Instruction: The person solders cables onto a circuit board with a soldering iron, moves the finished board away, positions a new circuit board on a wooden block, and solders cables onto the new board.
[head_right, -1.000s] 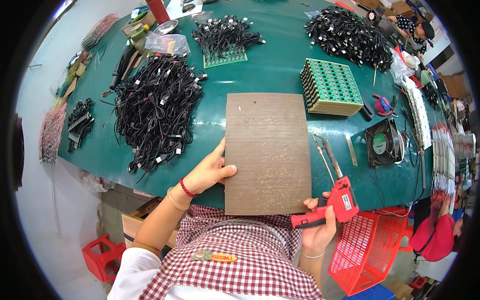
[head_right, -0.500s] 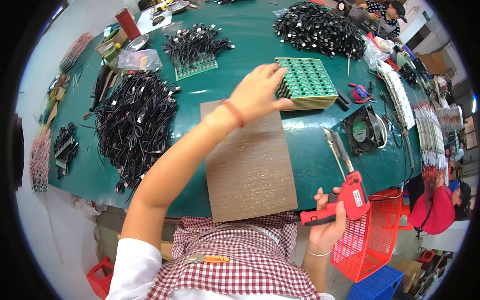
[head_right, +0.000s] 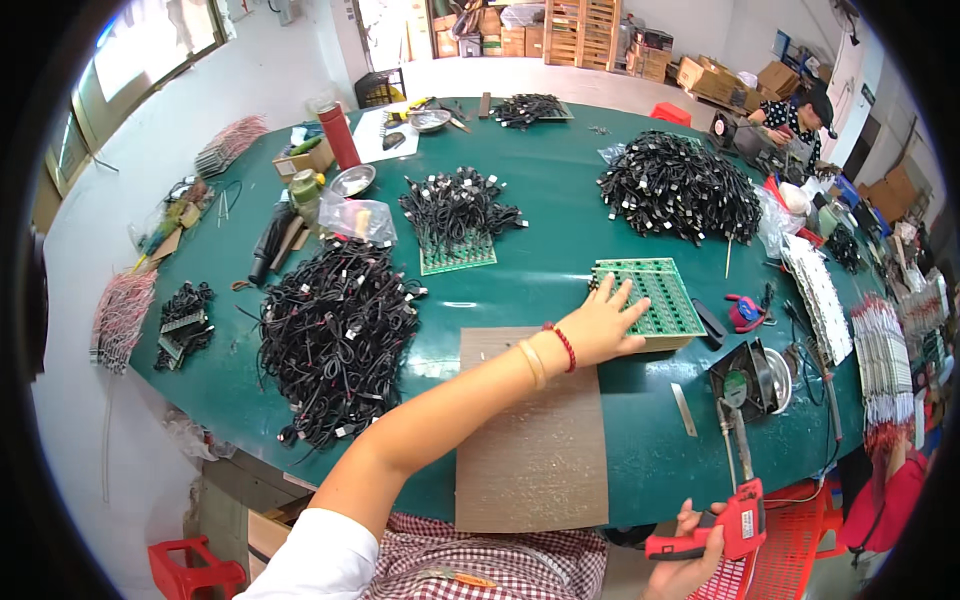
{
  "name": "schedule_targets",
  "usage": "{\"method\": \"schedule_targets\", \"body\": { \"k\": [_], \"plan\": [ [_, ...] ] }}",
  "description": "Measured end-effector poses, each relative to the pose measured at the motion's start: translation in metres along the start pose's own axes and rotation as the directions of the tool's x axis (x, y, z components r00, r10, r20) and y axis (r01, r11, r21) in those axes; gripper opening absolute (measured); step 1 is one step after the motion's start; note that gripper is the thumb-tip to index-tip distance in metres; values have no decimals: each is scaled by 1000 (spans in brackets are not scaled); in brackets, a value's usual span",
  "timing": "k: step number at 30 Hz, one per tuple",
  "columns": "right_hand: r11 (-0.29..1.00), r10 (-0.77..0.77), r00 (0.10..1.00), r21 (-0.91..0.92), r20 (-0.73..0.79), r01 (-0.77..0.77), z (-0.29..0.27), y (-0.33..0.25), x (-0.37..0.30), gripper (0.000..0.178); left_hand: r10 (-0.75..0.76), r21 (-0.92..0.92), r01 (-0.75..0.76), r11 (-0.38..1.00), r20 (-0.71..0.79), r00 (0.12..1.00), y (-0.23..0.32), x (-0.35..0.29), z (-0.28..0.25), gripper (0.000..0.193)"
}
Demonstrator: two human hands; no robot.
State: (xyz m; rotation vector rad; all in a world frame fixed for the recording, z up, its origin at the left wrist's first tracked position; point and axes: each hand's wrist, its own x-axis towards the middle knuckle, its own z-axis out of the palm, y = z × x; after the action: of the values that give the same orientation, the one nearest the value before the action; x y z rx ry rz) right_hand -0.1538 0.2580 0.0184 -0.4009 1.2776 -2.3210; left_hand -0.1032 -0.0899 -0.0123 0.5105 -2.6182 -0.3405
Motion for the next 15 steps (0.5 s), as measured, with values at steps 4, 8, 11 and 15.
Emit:
{"method": "schedule_targets", "body": {
  "k": [4,8,11,15],
  "plan": [
    [1000,-6,1000,2,11,6,11,-3,10,30,103,100,-82,992,-221,970,32,-52,-24,64],
    [996,49,995,76,90,-55,21,-2,7,36,28,101,-32,994,43,999,82,-158,-73,69],
    [965,181,961,149,209,-214,32,7,2,36,-31,50,21,999,198,980,103,-223,-79,76],
    [891,364,870,148,333,-429,55,32,-9,34,-154,24,153,988,191,969,111,-248,-84,83]
  ]
}}
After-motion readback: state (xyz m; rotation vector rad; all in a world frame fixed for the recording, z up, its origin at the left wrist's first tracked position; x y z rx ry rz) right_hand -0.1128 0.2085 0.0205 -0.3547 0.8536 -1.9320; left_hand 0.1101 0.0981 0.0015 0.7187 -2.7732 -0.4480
